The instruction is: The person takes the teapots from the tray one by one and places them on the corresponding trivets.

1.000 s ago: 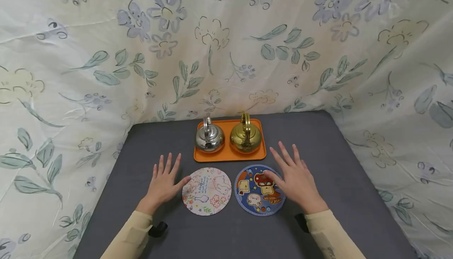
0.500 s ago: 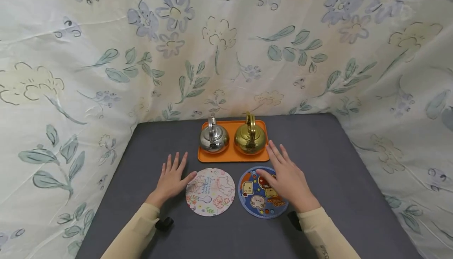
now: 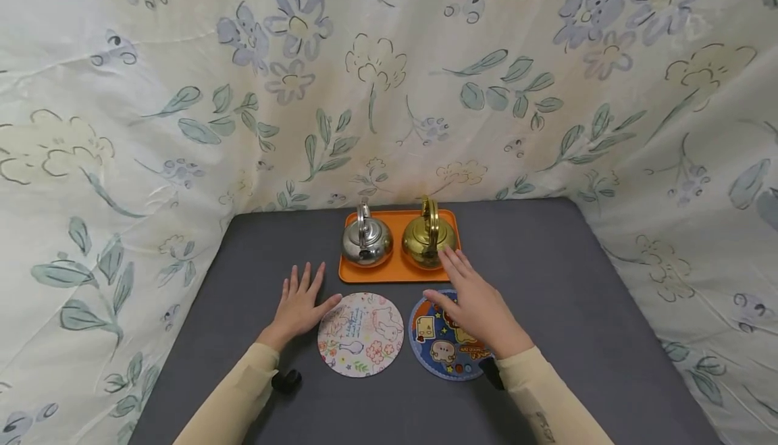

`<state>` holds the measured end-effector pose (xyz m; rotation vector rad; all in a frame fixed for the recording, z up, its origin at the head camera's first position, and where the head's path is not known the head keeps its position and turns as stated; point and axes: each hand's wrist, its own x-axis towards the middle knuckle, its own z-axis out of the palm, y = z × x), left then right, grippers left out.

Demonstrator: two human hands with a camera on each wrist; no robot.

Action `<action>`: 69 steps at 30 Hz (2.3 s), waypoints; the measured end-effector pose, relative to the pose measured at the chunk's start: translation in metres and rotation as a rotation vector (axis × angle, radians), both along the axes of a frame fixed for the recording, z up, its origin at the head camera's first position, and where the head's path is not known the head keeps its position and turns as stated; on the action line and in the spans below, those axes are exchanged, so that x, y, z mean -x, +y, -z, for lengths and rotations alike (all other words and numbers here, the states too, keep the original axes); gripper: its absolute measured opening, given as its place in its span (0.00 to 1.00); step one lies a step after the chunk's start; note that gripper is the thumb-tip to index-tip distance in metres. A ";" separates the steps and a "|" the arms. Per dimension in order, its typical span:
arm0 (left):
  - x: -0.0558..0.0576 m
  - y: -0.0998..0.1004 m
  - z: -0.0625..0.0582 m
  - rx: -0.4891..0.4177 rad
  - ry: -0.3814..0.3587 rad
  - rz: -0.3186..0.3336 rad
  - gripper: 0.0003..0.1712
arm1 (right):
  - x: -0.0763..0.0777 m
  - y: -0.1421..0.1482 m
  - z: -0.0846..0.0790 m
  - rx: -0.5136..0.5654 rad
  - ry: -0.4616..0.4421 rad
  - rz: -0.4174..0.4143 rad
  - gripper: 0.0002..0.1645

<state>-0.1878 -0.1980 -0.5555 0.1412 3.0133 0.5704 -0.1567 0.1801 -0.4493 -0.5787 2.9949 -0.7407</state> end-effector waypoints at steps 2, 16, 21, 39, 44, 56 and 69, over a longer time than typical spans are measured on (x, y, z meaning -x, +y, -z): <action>0.003 0.000 0.001 -0.015 0.002 0.000 0.55 | 0.002 -0.003 -0.002 0.019 -0.009 -0.007 0.53; 0.021 0.003 0.010 0.002 -0.049 -0.010 0.53 | 0.015 -0.030 -0.008 0.078 -0.024 -0.057 0.49; 0.028 0.005 0.015 0.008 -0.057 -0.043 0.52 | 0.020 -0.039 -0.009 0.083 -0.028 -0.059 0.49; 0.037 0.016 0.024 0.082 -0.067 -0.066 0.44 | 0.042 -0.075 -0.016 0.092 -0.024 -0.058 0.43; 0.038 0.019 0.023 0.088 -0.065 -0.083 0.42 | 0.046 -0.078 -0.016 0.100 -0.030 -0.073 0.44; 0.036 0.023 0.017 0.091 -0.076 -0.108 0.41 | 0.065 -0.090 -0.014 0.094 -0.025 -0.052 0.47; 0.040 0.023 0.019 0.124 -0.089 -0.114 0.41 | 0.088 -0.118 -0.013 0.151 -0.026 -0.030 0.37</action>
